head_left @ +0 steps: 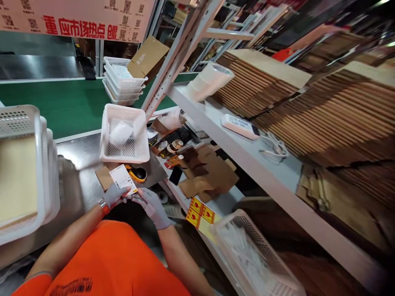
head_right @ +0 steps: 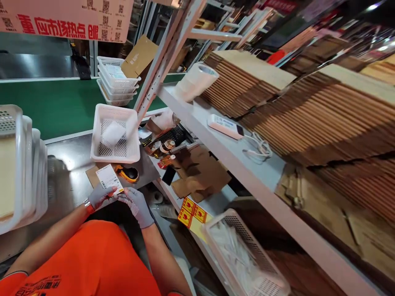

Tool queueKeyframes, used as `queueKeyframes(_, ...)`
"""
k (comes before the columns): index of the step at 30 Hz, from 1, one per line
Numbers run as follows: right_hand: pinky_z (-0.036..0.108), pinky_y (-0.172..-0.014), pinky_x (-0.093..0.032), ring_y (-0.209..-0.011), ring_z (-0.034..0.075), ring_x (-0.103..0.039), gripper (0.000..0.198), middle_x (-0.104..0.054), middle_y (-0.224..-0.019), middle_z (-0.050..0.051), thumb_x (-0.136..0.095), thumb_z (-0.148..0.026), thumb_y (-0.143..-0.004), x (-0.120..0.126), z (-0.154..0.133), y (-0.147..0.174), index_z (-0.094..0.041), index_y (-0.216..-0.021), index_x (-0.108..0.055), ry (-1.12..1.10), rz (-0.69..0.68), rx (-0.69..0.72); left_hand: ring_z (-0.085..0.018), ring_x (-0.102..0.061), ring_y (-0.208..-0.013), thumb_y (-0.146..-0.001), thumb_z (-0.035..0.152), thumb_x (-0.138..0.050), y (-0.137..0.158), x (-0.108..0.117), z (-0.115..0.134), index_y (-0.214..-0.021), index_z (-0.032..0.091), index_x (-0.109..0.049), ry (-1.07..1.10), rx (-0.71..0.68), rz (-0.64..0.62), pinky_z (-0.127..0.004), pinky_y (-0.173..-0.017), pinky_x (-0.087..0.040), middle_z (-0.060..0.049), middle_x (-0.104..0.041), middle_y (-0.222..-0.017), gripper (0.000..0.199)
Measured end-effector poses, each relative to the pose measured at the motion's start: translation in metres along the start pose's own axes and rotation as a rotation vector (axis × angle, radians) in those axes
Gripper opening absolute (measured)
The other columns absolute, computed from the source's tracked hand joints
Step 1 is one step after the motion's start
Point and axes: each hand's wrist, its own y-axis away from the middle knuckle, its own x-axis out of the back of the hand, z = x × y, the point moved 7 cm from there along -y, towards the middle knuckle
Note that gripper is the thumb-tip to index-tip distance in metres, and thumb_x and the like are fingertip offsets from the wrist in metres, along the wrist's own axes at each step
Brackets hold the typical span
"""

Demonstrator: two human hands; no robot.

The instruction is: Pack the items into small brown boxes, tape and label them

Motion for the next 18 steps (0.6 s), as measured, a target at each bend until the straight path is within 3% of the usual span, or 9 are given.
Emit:
queueKeyframes(11, 0.038, -0.092, -0.070, -0.092, 0.026, -0.085, 0.050, -0.087, -0.098, 0.011, -0.100, -0.058, -0.078, 0.046, -0.028, 0.020, -0.016, -0.100, -0.085, -0.004, 0.010, 0.077, -0.017, -0.071, -0.065, -0.065, 0.046, -0.100, -0.010, -0.054, -0.008, -0.114, 0.012, -0.074, -0.034, -0.016, -0.036, -0.025, -0.050, -0.051, -0.011, -0.082, -0.096, 0.065)
queueKeyframes(18, 0.034, -0.086, -0.069, -0.083, 0.023, -0.085, 0.050, -0.086, -0.091, 0.010, -0.103, -0.055, -0.075, 0.077, -0.030, 0.025, -0.015, -0.099, -0.085, -0.072, 0.006, 0.107, -0.019, -0.072, -0.068, -0.072, 0.043, -0.093, -0.013, -0.081, -0.014, -0.115, 0.013, -0.074, -0.097, -0.031, -0.020, -0.028, -0.053, -0.052, -0.013, -0.083, -0.101, 0.056)
